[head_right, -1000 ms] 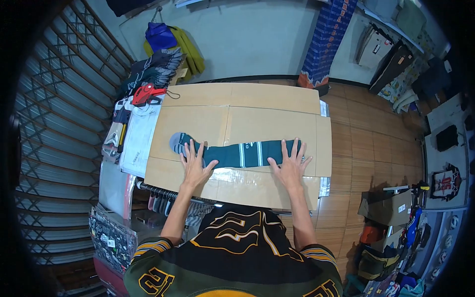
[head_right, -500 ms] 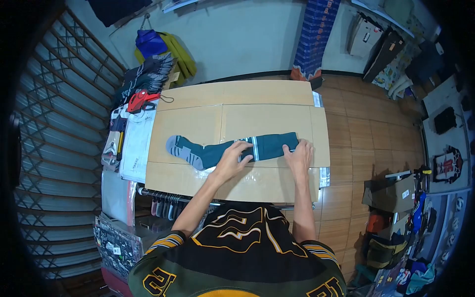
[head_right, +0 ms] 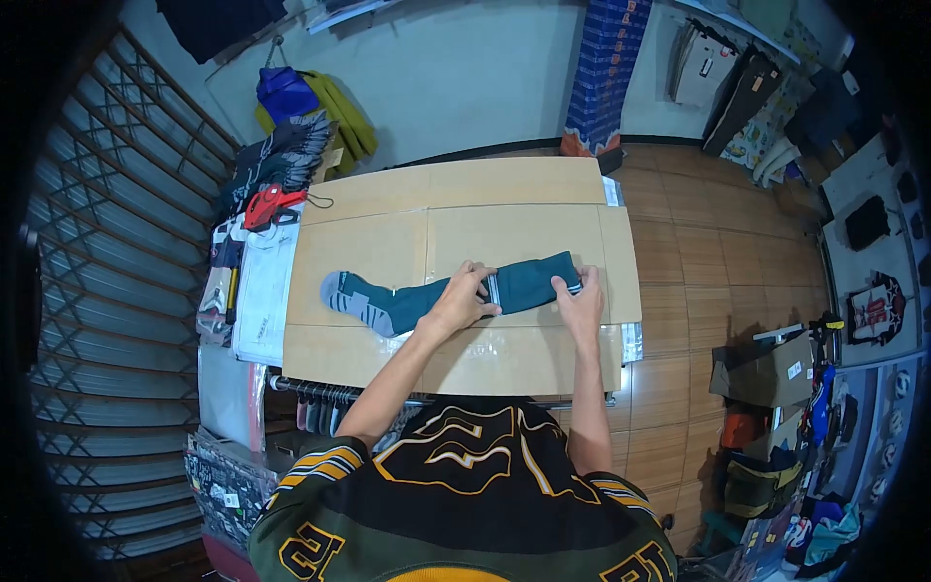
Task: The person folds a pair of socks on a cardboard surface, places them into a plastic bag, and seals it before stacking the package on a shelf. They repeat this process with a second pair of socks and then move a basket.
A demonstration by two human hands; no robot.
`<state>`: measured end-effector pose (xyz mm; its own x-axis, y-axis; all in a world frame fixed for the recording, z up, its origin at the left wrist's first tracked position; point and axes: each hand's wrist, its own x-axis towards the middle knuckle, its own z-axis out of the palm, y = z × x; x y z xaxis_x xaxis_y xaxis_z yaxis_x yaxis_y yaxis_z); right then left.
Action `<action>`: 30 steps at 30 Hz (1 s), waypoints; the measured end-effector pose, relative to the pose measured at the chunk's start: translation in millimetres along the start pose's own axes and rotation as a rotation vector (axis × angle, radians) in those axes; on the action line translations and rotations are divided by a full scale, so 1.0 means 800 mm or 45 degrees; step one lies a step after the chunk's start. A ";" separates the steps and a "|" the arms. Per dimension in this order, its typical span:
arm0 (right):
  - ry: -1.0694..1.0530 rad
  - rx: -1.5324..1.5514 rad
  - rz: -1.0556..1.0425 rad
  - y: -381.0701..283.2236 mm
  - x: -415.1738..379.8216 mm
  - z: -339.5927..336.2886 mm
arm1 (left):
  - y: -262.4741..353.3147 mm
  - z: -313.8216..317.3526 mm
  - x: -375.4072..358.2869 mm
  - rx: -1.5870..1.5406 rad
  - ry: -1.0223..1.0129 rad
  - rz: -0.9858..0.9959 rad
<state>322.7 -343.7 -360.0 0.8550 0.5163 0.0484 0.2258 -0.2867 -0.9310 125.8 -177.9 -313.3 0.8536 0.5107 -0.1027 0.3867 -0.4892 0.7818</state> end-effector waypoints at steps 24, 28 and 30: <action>-0.313 0.287 -0.181 -0.131 -0.049 0.065 | -0.018 0.002 0.005 0.030 0.065 0.065; -0.353 0.284 -0.196 -0.140 -0.058 0.075 | -0.025 0.005 -0.018 -0.379 0.176 0.013; -0.341 0.218 -0.238 -0.144 -0.065 0.081 | -0.037 0.015 -0.033 -0.738 0.296 -0.052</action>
<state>222.3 -285.4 -278.7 0.6488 0.7465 0.1479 0.2655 -0.0400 -0.9633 96.0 -185.7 -341.4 0.7187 0.6932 -0.0537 0.1094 -0.0365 0.9933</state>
